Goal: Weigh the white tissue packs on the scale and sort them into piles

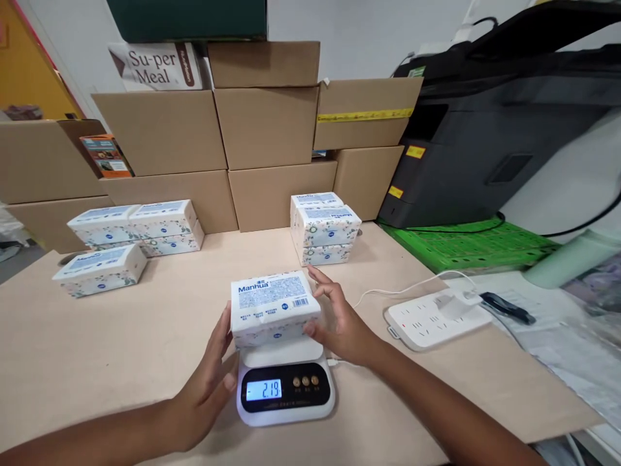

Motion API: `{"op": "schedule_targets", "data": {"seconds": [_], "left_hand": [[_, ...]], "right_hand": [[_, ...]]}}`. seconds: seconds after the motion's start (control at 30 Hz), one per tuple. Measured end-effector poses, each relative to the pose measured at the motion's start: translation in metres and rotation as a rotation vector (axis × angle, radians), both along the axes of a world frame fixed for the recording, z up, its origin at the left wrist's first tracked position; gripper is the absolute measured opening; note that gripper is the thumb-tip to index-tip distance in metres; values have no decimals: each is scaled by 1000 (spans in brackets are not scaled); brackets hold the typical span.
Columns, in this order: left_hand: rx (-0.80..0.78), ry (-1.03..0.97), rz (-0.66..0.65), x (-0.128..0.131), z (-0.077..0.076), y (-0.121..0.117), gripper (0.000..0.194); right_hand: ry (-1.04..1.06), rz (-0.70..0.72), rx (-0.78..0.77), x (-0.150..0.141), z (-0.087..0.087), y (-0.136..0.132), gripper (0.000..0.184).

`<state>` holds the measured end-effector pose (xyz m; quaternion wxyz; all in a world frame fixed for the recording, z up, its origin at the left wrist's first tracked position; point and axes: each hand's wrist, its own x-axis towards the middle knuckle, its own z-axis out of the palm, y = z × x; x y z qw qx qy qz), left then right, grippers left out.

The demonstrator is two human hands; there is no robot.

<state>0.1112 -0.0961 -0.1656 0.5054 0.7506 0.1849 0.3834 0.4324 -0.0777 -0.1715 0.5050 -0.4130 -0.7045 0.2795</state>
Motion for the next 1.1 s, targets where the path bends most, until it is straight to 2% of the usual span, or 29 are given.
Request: {"op": "schedule_targets", "data": {"seconds": [0.1,0.2,0.37,0.63,0.8,0.93,1.0,1.1], "left_hand": [[36,49,-1,0,-2,5,92],[30,83,0,-1,-3,5,94],[40,122,-3,1,1,5,98],[31,136,-156,4,8,11,114],[10,180,-173,1,9,12,119],[-64,163,-140,2,8,12,115],[-107,148,-105,3,6,12,114],[-153,132,-88,3,4,10,115]], "right_hand": [[25,69,-30,1,-4,-12,41],[32,92,-54,-1,-4,-21,41],[98,64,-55,-5,-5,-26,35],[133,31,2,-5,-3,-33,27],[145,3,-17,-4,-8,-32,27],[180,-9,-27,-5,-6,-31,21],[220,-40,-72,-7,-3,-30,27],[313,-128,-154,-10,-1,-29,52]]}}
